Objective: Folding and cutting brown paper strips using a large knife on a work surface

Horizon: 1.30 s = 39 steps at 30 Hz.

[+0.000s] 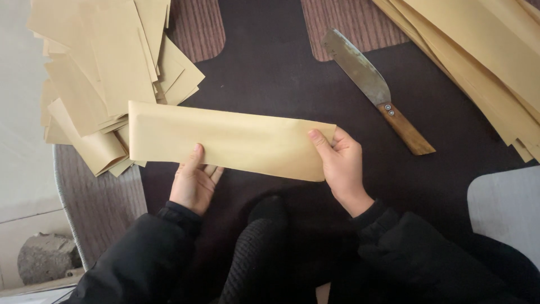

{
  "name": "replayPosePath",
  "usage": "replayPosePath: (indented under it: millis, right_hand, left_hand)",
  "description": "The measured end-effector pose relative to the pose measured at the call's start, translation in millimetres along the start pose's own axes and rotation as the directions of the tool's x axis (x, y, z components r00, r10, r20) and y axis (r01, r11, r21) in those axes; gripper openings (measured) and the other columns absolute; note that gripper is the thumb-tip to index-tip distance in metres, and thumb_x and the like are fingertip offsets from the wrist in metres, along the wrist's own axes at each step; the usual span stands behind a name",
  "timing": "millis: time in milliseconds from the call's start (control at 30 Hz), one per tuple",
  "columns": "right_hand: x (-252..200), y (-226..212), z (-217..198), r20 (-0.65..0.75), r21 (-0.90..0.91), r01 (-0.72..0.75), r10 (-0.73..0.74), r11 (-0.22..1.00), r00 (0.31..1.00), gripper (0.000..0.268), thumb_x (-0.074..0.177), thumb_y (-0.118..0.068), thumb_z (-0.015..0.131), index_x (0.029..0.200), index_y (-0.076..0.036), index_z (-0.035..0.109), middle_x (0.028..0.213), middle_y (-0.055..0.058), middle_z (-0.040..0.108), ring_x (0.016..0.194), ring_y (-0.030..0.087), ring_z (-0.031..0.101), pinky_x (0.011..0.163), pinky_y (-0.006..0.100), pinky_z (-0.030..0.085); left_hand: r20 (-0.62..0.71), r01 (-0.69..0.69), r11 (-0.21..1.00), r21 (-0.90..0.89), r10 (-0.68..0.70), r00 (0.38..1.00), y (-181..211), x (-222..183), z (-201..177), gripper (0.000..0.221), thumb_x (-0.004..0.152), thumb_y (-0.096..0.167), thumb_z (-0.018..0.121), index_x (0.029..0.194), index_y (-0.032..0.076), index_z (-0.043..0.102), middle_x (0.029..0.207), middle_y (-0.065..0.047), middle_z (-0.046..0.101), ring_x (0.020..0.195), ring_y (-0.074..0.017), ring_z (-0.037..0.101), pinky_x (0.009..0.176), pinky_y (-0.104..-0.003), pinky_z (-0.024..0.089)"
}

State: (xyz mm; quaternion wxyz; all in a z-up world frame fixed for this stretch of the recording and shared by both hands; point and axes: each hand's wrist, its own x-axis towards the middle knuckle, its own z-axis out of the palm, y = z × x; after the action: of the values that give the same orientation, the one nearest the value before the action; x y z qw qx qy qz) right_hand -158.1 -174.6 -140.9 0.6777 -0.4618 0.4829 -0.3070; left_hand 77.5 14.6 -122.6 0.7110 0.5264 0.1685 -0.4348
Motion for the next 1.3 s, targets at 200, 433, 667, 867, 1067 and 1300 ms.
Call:
replayPosePath:
  millis: [200,433,667,867,1067,1300]
  right_hand:
    - [-9,-17,11,-0.027,0.074,-0.029,0.031,0.997,0.999,0.024,0.095,-0.015,0.081,0.113,0.001,0.075,0.099,0.015,0.081,0.086,0.020,0.079,0.074,0.039,0.068]
    - [-14,-21,9,-0.022,0.040,-0.010,0.011,0.999,1.000,0.023,0.093,-0.012,0.083,0.111,0.001,0.076,0.099,0.018,0.082,0.087,0.023,0.080,0.074,0.040,0.068]
    - [-17,-23,9,-0.012,0.083,0.017,-0.016,0.996,1.000,0.035,0.087,-0.005,0.085,0.120,0.002,0.075,0.103,0.017,0.082,0.091,0.019,0.079,0.079,0.037,0.068]
    - [-23,-31,12,0.005,0.090,0.026,-0.026,0.996,1.000,0.040,0.084,-0.003,0.088,0.121,0.001,0.074,0.103,0.015,0.082,0.092,0.017,0.079,0.082,0.034,0.068]
    - [-35,-53,20,0.198,-0.061,0.175,-0.160,0.983,0.967,0.037,0.080,0.003,0.089,0.115,0.003,0.076,0.095,0.017,0.083,0.088,0.020,0.081,0.083,0.035,0.067]
    - [-59,-67,23,0.375,-0.141,0.329,-0.257,0.934,0.891,0.032,0.085,-0.003,0.085,0.114,-0.006,0.073,0.103,0.010,0.084,0.096,0.013,0.081,0.094,0.023,0.063]
  left_hand:
    - [0.022,0.053,0.998,-0.018,-0.053,0.998,-3,2,-8,0.018,0.102,0.025,0.071,0.119,0.022,0.069,0.117,-0.009,0.077,0.108,-0.0292,0.077,0.097,-0.043,0.064]
    - [0.052,0.072,0.996,-0.046,-0.069,0.996,-2,-2,-5,0.019,0.101,0.024,0.071,0.119,0.022,0.067,0.122,-0.007,0.076,0.113,-0.0290,0.075,0.104,-0.046,0.060]
    - [0.092,0.095,0.994,-0.058,-0.090,0.992,1,-4,-6,0.019,0.101,0.020,0.069,0.120,0.023,0.068,0.125,-0.006,0.076,0.114,-0.0265,0.075,0.105,-0.045,0.058]
    - [0.034,0.221,0.940,0.258,-0.238,0.971,-11,4,-25,0.034,0.103,0.030,0.064,0.136,0.025,0.055,0.141,-0.006,0.068,0.130,-0.0264,0.065,0.110,-0.047,0.050]
    - [-0.011,-0.149,0.396,0.906,0.374,0.927,-27,-26,-4,0.086,0.080,0.035,0.093,0.143,0.002,0.046,0.140,-0.028,0.043,0.127,-0.0480,0.051,0.105,-0.061,0.043]
    - [0.935,-0.850,-0.421,0.316,-0.013,0.354,42,-78,106,0.057,0.090,0.044,0.080,0.136,0.014,0.066,0.128,-0.009,0.072,0.132,-0.0277,0.063,0.125,-0.055,0.022]
